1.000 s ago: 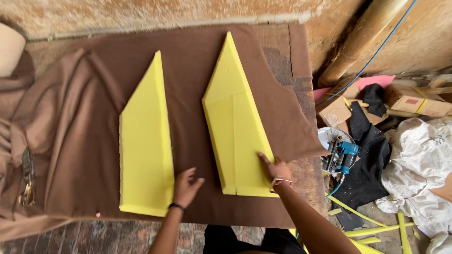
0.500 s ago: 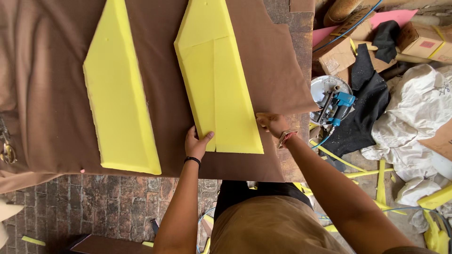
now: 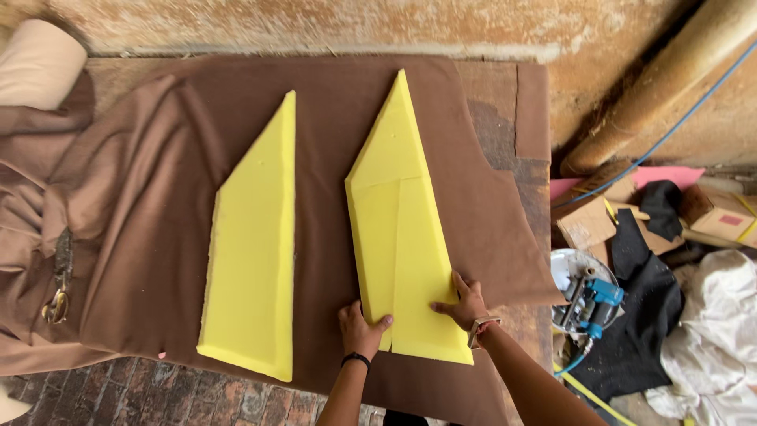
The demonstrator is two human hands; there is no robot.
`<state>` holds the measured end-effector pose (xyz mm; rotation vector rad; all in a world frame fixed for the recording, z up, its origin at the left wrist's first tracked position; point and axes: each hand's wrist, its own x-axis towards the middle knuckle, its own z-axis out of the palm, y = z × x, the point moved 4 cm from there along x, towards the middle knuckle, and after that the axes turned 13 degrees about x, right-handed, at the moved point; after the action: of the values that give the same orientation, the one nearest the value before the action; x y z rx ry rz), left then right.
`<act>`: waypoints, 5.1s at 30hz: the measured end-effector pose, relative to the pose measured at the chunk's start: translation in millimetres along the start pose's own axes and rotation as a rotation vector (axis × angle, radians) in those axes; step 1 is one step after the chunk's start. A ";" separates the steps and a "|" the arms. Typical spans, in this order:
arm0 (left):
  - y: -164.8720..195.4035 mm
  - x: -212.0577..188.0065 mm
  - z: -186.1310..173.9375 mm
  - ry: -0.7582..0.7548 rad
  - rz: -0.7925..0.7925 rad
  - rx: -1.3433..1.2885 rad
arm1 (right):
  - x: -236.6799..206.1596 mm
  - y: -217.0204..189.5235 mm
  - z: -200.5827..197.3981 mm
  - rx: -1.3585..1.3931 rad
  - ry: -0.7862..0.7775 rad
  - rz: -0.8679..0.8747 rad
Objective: The person spreads a large piece of brown fabric across a work table, lays yellow foam shapes on top of it, and cuts the fabric around the foam outlines with shears, trimming away excess material and repositioning the foam pieces as they work.
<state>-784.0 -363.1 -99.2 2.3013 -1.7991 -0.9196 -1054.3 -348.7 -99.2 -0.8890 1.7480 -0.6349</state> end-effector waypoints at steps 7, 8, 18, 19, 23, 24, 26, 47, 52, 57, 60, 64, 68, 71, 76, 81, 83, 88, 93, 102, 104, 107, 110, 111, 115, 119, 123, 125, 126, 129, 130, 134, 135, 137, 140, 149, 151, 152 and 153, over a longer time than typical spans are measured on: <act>2.4 3.5 -3.9 -0.044 0.002 0.022 | 17.2 6.4 -5.2 0.111 -0.017 0.112; 1.8 4.0 -3.5 -0.045 0.008 0.033 | 17.8 7.1 -5.4 0.114 -0.021 0.113; -1.9 6.5 -5.3 -0.023 0.036 0.037 | 12.0 -8.1 -10.6 0.128 -0.074 0.154; -1.1 6.5 -6.9 -0.015 0.041 0.033 | 13.8 -9.1 -10.8 0.119 -0.077 0.139; 2.4 7.8 -12.8 -0.019 0.056 0.039 | 20.3 -10.8 -11.7 -0.001 -0.037 0.030; 3.1 8.1 -14.7 -0.005 0.062 0.039 | 19.8 -10.1 -10.7 -0.007 -0.049 0.015; 5.6 9.2 -17.6 0.027 0.091 0.036 | 20.3 -14.1 -9.7 -0.022 -0.074 -0.019; -224.7 31.5 -118.7 0.215 -0.880 -0.465 | -9.8 -87.6 102.7 -0.326 0.212 -0.519; -248.4 64.1 -126.7 0.050 -0.722 -0.978 | 10.1 -165.0 264.3 -0.354 -0.091 -0.750; -356.2 114.2 -209.7 -0.291 -0.317 -0.764 | 36.4 -226.9 409.3 -0.531 -0.157 -0.262; -447.2 176.4 -303.9 0.159 -0.223 -0.851 | 35.9 -241.8 448.6 -0.630 -0.077 -0.126; -536.8 270.2 -408.3 0.310 -0.552 -0.390 | 33.4 -239.1 455.4 -0.625 0.022 -0.275; -565.7 332.2 -474.9 0.446 -0.464 0.230 | 37.6 -222.0 450.6 -0.643 -0.022 -0.235; -576.2 358.7 -483.5 0.286 -0.494 0.441 | 33.9 -220.8 445.5 -0.680 -0.056 -0.251; -570.4 362.1 -491.0 0.249 -0.543 0.373 | 17.7 -229.7 438.0 -0.762 -0.088 -0.178; -504.8 261.0 -405.9 0.310 -0.190 -0.466 | 1.0 -237.4 423.6 -0.728 -0.125 -0.221; -450.7 203.7 -341.7 0.166 -0.226 -0.363 | -9.8 -235.2 405.9 -0.674 -0.115 -0.331; -256.2 74.0 -193.8 -0.260 -0.048 -1.041 | -55.0 -181.8 348.8 -0.079 -0.415 -0.178; -110.8 0.2 -155.5 -0.435 0.343 -1.112 | -127.1 -106.7 275.1 1.094 -0.857 0.237; 38.1 -132.9 -3.7 -0.522 0.538 -0.444 | -150.3 16.4 -6.8 -0.026 -0.555 -0.230; 40.8 -147.2 13.8 -0.419 0.574 -0.075 | -163.9 58.5 -66.1 -0.014 -0.547 0.075; 15.3 -166.6 35.9 -0.553 0.431 0.163 | -173.4 111.0 -152.9 -0.454 -0.553 0.153; -12.2 -183.9 55.8 -0.596 0.267 0.176 | -164.3 145.4 -206.1 -0.796 -0.611 0.184; -16.8 -186.7 61.9 -0.573 0.235 0.146 | -160.0 152.3 -211.8 -0.863 -0.620 0.183; -28.4 -200.9 82.0 -0.473 0.164 0.053 | -126.9 152.1 -204.4 -1.021 -0.676 0.137; -28.4 -214.8 93.5 -0.390 0.123 -0.051 | -90.8 140.2 -157.2 -0.973 -0.748 0.021; -16.6 -222.1 100.9 -0.233 0.168 -0.105 | -77.4 128.5 -116.9 -0.774 -0.874 -0.243; -9.8 -221.0 106.2 -0.177 0.165 -0.118 | -73.3 131.4 -116.2 -0.988 -0.829 -0.150; -7.1 -218.8 108.9 -0.157 0.171 -0.108 | -71.3 131.5 -118.0 -1.095 -0.801 -0.105; -3.2 -214.2 120.0 -0.208 0.149 -0.111 | -69.1 123.1 -114.2 -1.256 -0.853 -0.238; -3.4 -213.2 123.6 -0.240 0.139 -0.115 | -67.6 120.7 -110.5 -1.186 -0.866 -0.226; -3.4 -213.9 124.0 -0.129 0.208 -0.070 | -63.4 111.0 -79.1 -0.845 -0.911 -0.333; -2.6 -214.2 120.6 -0.055 0.248 -0.026 | -64.2 107.9 -69.8 -0.744 -0.927 -0.390; -2.2 -215.6 119.8 -0.094 0.267 0.094 | -60.5 111.1 -65.4 -0.985 -0.837 -0.273; -4.2 -211.9 119.0 -0.303 0.226 0.274 | -59.6 106.2 -58.2 -1.029 -0.812 -0.142; 3.8 -204.6 99.9 -0.433 0.288 0.318 | -55.7 85.4 -8.2 -1.016 -0.807 -0.151; 4.6 -204.0 96.6 -0.487 0.294 0.361 | -59.0 79.4 5.7 -0.866 -0.823 -0.131; 5.2 -203.0 93.8 -0.496 0.297 0.353 | -60.4 76.1 14.2 -0.770 -0.820 -0.093; 6.5 -202.5 91.5 -0.505 0.297 0.342 | -61.6 71.9 21.4 -0.677 -0.818 -0.057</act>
<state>-861.5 -155.0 -89.4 1.9920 -2.5966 -1.3085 -1041.1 -256.7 -127.2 -1.4086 1.1629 0.3181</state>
